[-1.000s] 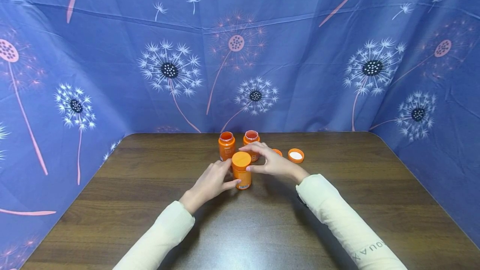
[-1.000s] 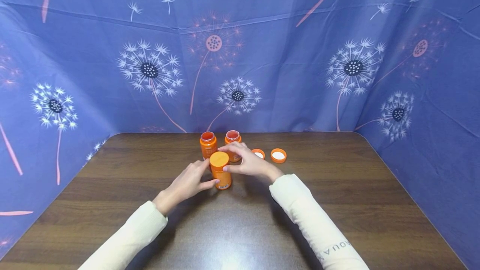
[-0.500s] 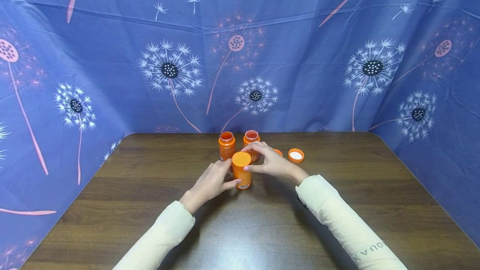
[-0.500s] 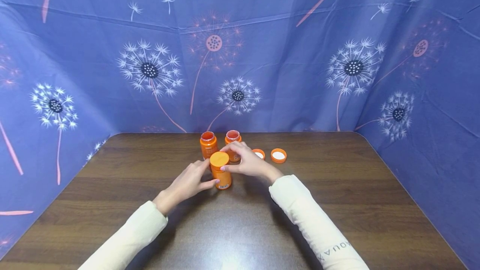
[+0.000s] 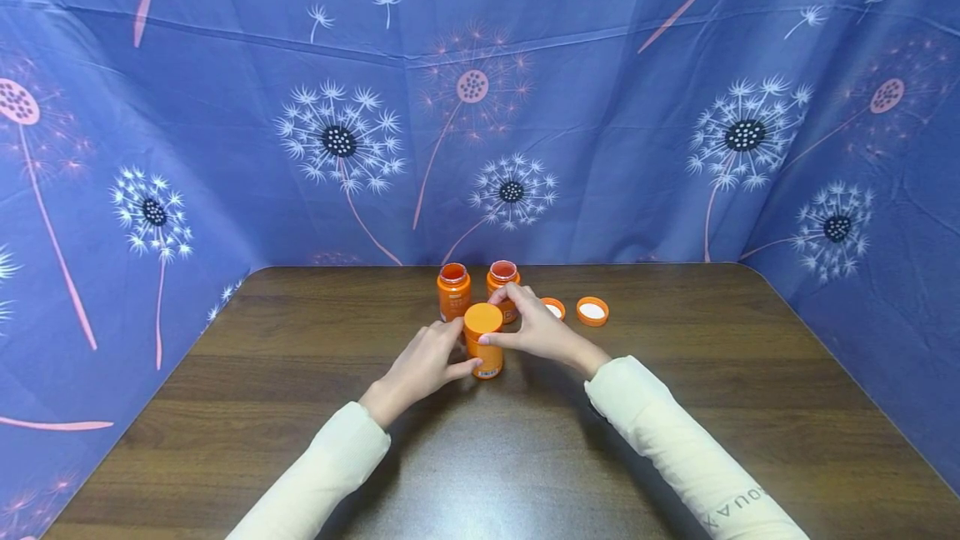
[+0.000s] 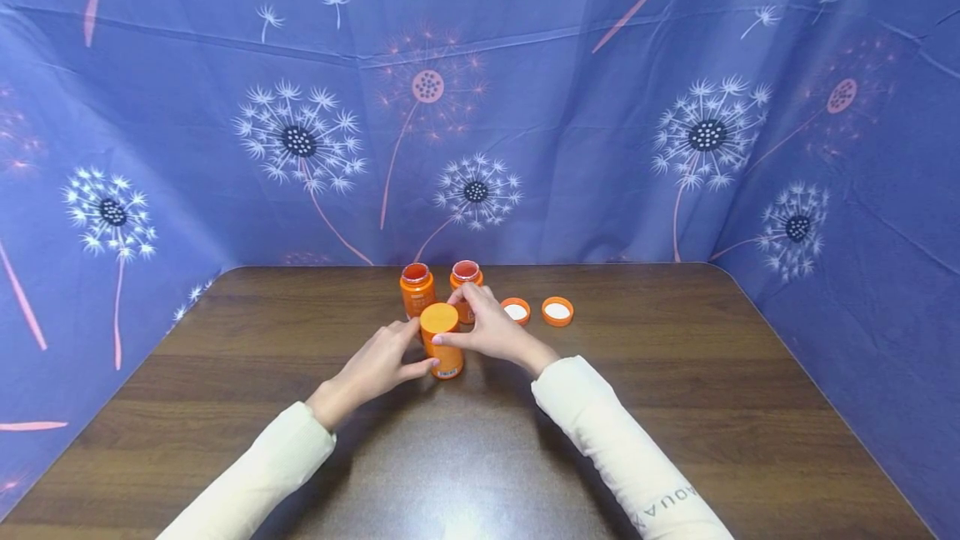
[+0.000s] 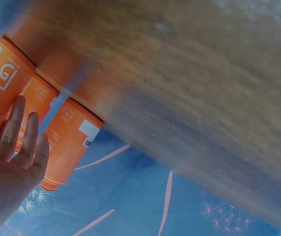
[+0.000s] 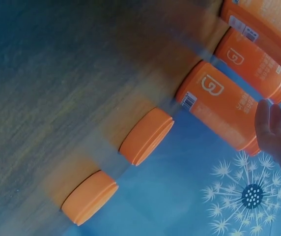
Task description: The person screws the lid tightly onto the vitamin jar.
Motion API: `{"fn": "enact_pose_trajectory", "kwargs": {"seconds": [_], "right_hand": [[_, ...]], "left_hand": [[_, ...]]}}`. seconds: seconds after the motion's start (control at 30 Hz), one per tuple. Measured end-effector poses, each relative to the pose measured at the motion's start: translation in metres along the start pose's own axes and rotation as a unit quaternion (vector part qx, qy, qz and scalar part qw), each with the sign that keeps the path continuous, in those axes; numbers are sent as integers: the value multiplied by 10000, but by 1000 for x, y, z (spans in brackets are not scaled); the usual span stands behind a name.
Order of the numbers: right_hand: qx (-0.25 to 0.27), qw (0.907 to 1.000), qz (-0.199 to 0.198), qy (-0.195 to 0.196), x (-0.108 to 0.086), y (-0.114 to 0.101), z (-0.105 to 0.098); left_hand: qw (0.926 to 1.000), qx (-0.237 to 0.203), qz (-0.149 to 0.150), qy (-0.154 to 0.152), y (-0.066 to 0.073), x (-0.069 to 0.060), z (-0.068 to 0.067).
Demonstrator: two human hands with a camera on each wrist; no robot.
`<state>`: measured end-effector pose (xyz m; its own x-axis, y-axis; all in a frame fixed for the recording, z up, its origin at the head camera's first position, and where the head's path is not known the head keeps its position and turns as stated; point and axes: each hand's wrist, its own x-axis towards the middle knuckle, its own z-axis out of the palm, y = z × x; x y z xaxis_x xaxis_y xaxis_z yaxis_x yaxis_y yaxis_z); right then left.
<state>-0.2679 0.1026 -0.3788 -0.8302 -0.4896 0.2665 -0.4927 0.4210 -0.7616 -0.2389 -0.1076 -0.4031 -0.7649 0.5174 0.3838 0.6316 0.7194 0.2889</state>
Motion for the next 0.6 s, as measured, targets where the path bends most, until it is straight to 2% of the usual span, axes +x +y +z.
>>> {"fn": "enact_pose_trajectory", "kwargs": {"seconds": [0.2, 0.33, 0.5, 0.6], "right_hand": [[-8, 9990, -136, -424, -2, 1, -6], [40, 9967, -395, -706, -3, 1, -11], [302, 9936, -443, -996, -3, 2, -15], [264, 9928, -472, -1073, -3, 0, -17]], "left_hand": [[10000, -53, 11, -12, 0, 0, 0], [10000, -37, 17, 7, 1, 0, 0], [10000, -41, 27, 16, 1, -1, 0], [10000, -79, 25, 12, 1, -1, 0]]}}
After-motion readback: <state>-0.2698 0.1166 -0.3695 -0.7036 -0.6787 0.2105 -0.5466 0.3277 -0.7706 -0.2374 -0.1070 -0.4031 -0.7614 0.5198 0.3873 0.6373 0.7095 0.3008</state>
